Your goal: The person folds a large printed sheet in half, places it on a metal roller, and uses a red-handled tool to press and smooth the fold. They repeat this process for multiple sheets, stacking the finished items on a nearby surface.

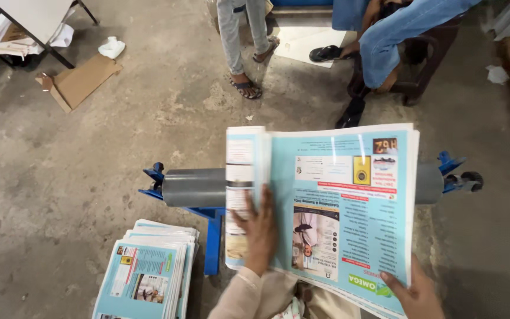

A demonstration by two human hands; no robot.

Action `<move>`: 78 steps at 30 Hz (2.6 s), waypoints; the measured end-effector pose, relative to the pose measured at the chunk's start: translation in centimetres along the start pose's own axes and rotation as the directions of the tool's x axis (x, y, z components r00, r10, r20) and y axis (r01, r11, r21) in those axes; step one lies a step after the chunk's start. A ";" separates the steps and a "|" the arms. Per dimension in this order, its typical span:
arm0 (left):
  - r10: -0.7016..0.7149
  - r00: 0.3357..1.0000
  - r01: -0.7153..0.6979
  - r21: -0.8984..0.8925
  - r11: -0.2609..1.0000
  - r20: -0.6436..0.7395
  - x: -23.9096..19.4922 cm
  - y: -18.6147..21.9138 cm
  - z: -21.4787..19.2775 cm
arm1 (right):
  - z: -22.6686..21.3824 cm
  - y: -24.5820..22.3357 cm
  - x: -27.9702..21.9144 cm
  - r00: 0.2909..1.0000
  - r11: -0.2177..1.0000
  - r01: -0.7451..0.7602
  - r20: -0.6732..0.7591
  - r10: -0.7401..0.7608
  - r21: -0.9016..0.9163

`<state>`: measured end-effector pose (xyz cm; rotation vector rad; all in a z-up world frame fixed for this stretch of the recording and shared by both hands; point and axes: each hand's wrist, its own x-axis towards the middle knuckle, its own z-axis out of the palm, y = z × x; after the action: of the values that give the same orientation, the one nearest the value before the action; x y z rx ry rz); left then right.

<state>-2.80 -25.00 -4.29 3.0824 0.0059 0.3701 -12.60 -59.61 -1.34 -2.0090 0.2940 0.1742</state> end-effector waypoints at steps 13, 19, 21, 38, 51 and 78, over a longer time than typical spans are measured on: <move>-0.535 0.845 0.444 -0.525 0.727 -0.026 0.7 -16.9 1.4 | 2.8 13.9 5.5 0.998 0.888 -0.029 -0.029 0.048 0.459; -0.394 0.797 0.585 -0.747 0.317 0.457 -1.4 -21.4 1.5 | -0.9 10.2 8.0 0.987 0.993 0.007 -0.159 0.012 0.115; -0.250 0.826 0.535 -0.842 0.068 0.504 -1.8 -23.1 0.2 | -1.4 7.9 7.5 0.974 0.978 0.083 -0.222 -0.039 0.190; -0.135 0.988 -0.039 -0.971 0.235 -0.072 7.4 -22.6 -12.0 | -11.1 -14.2 7.5 0.688 0.755 0.644 -0.339 -0.642 -0.125; -0.145 0.958 -0.247 -0.968 0.031 -0.249 8.9 -21.0 -11.6 | -10.9 -5.7 8.4 0.687 0.762 0.642 -0.498 -0.529 0.077; -0.176 0.811 0.583 -0.799 0.151 0.558 -14.0 -3.6 -3.5 | 25.6 -15.6 3.1 0.854 -0.122 0.339 0.359 -0.377 -0.933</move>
<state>-17.23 -21.35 -4.31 1.6942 0.4146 -0.1914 -5.07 -30.47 0.10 -3.5188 -0.6957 -0.0693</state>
